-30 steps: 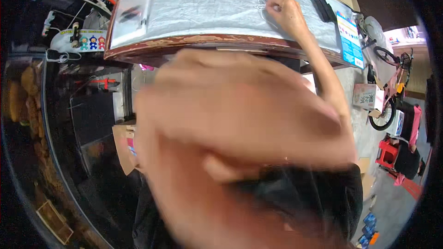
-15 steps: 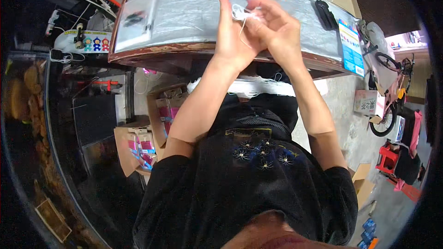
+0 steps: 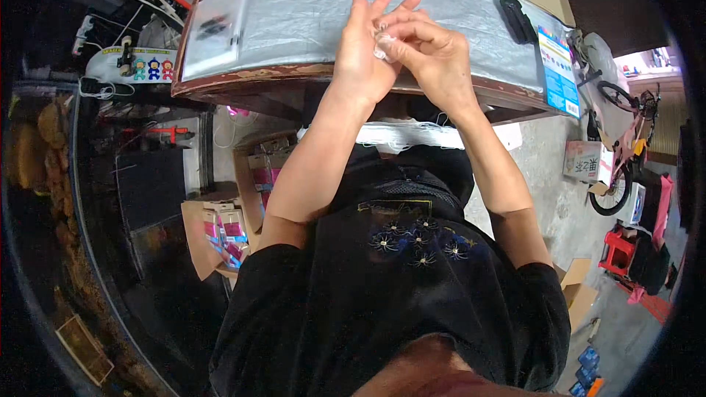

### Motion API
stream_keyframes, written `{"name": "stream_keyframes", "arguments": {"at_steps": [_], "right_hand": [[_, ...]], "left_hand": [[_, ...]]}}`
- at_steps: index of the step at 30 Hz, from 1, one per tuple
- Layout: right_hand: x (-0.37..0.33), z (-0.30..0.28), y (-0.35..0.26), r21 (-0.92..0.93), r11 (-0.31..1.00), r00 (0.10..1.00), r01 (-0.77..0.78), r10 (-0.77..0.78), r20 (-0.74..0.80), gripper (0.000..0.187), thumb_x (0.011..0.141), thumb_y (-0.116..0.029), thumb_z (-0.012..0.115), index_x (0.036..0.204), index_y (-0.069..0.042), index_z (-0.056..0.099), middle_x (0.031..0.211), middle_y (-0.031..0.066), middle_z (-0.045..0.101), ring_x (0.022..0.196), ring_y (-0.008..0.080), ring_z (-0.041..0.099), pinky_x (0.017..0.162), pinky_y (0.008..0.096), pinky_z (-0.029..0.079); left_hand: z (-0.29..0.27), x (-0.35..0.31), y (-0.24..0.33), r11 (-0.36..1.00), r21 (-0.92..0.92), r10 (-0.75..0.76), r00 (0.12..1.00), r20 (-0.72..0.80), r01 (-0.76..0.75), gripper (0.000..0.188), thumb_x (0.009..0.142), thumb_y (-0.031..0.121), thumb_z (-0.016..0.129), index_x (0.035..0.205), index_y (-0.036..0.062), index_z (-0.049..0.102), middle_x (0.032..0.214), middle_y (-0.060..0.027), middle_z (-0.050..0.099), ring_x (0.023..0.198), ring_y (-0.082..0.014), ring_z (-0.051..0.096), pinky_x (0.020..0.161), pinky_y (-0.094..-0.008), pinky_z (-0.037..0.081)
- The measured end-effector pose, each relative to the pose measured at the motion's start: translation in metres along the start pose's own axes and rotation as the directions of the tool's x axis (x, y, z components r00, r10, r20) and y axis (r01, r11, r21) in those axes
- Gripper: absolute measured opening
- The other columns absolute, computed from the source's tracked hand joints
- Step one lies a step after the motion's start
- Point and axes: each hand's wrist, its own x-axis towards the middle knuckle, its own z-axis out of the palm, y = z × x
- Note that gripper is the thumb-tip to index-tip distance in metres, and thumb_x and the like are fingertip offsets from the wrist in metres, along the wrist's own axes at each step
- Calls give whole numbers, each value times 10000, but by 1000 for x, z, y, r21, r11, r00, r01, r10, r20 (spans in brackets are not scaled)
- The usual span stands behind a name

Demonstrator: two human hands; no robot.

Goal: Sorting and stacking various colored plastic sheets on a workbench.

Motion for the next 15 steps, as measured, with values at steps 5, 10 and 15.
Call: {"name": "stream_keyframes", "arguments": {"at_steps": [5, 10, 15], "right_hand": [[-1, 1, -4, -55, 983, 972, 176, -183, -149, 143, 893, 51, 691, 1032, 43, 727, 1256, 101, 656, 1126, 168, 624, 937, 316, 530], [-9, -9, -3, -515, 676, 844, 527, -485, 227, 162, 957, -71, 642, 1057, 17, 735, 1420, 149, 568, 1306, 261, 542, 1109, 408, 399], [-2, -4, -31, -320, 859, 895, 399, -441, -70, 362, 1027, -260, 548, 1275, -22, 661, 1555, 164, 443, 1463, 340, 378, 1207, 466, 244]], "left_hand": [[-4, -17, 11, 911, -340, -203, 971, 122, 233, 830, 1015, 673, 329, 1477, -15, 360, 1479, -215, 466, 1331, -335, 507, 1091, -471, 468], [-9, -2, 16, 977, -132, -130, 961, 245, 166, 804, 1030, 641, 308, 1526, 9, 306, 1559, -234, 360, 1440, -345, 387, 1172, -518, 387], [5, -7, 9, 987, 160, -5, 993, 121, -15, 767, 1026, 639, 337, 1504, 40, 381, 1519, -133, 452, 1372, -263, 472, 1140, -409, 411]]}}
